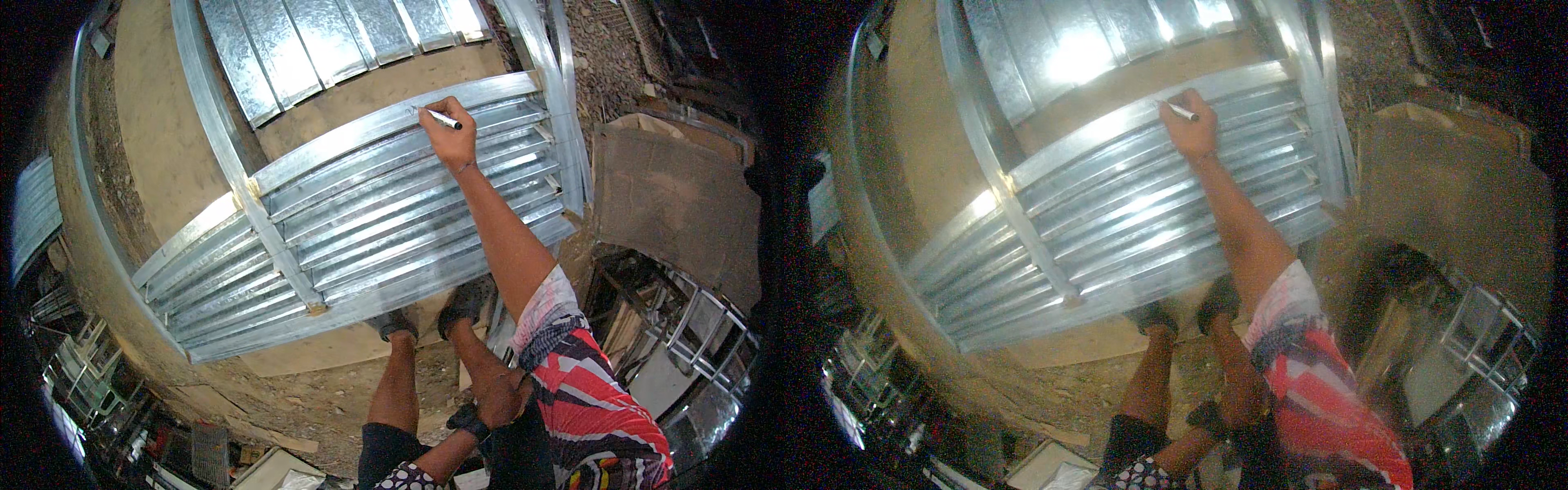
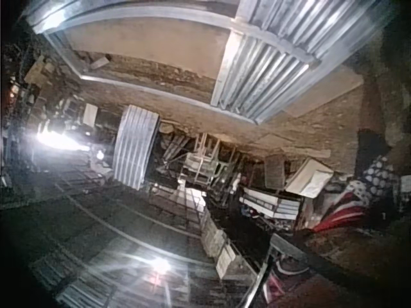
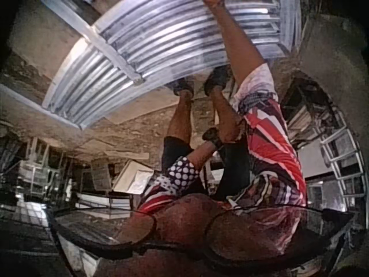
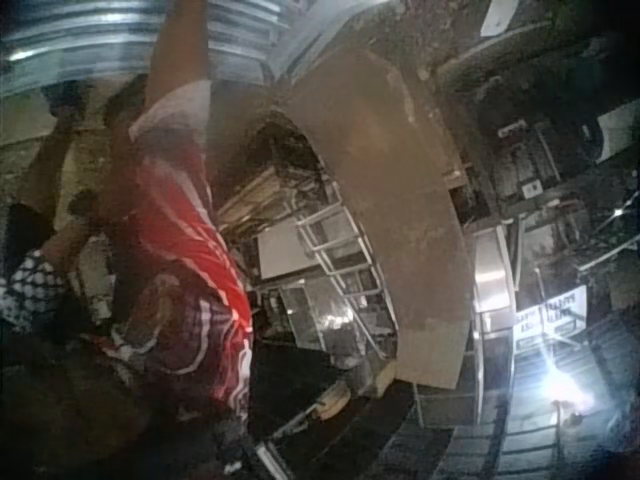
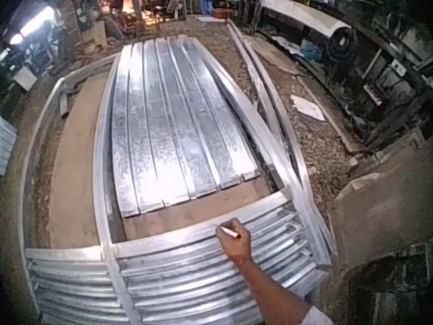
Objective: The person marks a metal frame with a marker, then uses a tape measure and angle grinder to cut a large metal sheet. The person holds the sheet steady with one hand while cutting with the other, producing sparks.
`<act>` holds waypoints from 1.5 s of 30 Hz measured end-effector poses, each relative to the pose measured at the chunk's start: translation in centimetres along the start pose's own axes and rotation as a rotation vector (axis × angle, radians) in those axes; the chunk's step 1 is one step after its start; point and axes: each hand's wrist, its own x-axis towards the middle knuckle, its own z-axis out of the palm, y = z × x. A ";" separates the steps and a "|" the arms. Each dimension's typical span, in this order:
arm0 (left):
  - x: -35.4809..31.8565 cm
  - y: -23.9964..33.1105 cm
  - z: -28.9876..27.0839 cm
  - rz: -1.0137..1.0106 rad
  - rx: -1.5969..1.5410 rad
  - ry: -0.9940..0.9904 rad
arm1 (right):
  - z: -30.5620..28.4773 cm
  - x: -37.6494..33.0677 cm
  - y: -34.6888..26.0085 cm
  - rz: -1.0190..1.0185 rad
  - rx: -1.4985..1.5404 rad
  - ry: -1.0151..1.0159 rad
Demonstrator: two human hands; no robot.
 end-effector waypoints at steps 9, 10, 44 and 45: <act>0.2 4.6 -3.4 -0.011 0.101 0.027 | 0.0 -0.3 0.6 -0.087 -0.106 -0.052; 0.3 5.1 -3.7 -0.043 0.102 0.016 | 0.0 -0.5 0.8 -0.078 -0.111 -0.068; 1.0 6.0 -3.9 -0.051 -0.043 0.060 | -0.7 0.1 -0.2 -0.043 -0.039 -0.076; 1.1 5.7 -3.5 -0.057 -0.049 0.070 | -0.5 0.1 -0.3 -0.023 -0.006 -0.080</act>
